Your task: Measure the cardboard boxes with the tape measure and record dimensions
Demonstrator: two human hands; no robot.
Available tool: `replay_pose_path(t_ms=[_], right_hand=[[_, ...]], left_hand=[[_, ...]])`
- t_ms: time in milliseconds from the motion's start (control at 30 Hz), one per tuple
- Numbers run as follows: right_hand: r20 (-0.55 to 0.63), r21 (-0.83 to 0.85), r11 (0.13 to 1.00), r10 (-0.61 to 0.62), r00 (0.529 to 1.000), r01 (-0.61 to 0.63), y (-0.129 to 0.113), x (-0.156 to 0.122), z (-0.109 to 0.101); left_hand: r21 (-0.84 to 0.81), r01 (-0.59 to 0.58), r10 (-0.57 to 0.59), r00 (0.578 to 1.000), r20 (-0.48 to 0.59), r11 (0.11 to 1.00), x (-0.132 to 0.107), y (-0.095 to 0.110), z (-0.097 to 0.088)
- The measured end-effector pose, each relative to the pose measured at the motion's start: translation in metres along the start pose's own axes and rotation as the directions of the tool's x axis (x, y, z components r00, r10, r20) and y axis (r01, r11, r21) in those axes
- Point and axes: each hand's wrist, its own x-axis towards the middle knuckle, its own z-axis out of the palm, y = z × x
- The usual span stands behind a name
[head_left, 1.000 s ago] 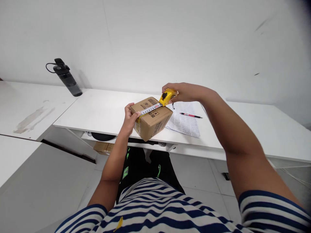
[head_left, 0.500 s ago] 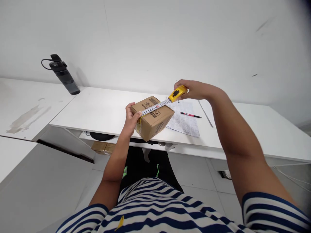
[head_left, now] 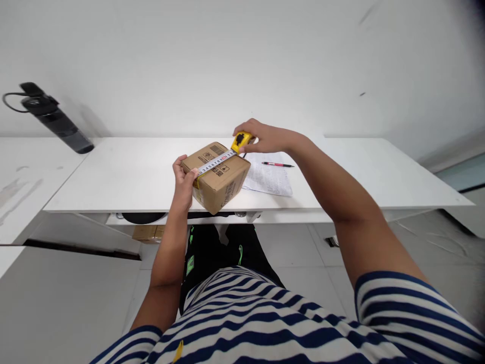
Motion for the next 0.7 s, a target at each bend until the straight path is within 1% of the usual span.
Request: replay_pose_path(t_ms=[67, 133, 267, 367, 467, 533, 600, 700], right_hand=[[0.019, 0.019, 1.000, 0.022, 1.000, -0.023, 0.002, -0.002, 0.000], [-0.001, 0.028, 0.999, 0.042, 0.999, -0.042, 0.003, -0.006, 0.002], [-0.096, 0.024, 0.998, 0.065, 0.993, -0.063, -0.002, -0.019, 0.006], [-0.151, -0.027, 0.997, 0.062, 0.987, -0.067, -0.012, -0.029, 0.002], [-0.189, -0.109, 0.993, 0.011, 0.982, -0.032, -0.022, -0.033, -0.004], [-0.201, -0.149, 0.989, -0.033, 0.979, 0.003, -0.028, -0.031, -0.004], [-0.202, -0.165, 0.985, -0.075, 0.977, 0.042, -0.035, -0.026, 0.002], [-0.189, -0.167, 0.980, -0.140, 0.972, 0.109, -0.050, -0.015, 0.019]], left_hand=[[0.008, -0.010, 0.010, 1.000, 0.001, 1.000, 0.003, 0.000, 0.000], [0.022, -0.013, 0.013, 1.000, 0.005, 1.000, 0.006, 0.000, 0.001], [0.073, -0.012, 0.013, 1.000, -0.001, 0.997, 0.007, 0.003, 0.001], [0.102, -0.010, 0.012, 1.000, -0.026, 0.995, 0.007, 0.009, -0.001], [0.118, 0.012, -0.005, 0.998, -0.058, 0.993, 0.008, 0.015, -0.004], [0.123, 0.038, -0.029, 0.997, -0.076, 0.992, 0.009, 0.020, -0.006], [0.135, 0.064, -0.053, 0.995, -0.087, 0.989, 0.011, 0.026, -0.008], [0.153, 0.103, -0.092, 0.993, -0.077, 0.983, 0.012, 0.034, -0.007]])
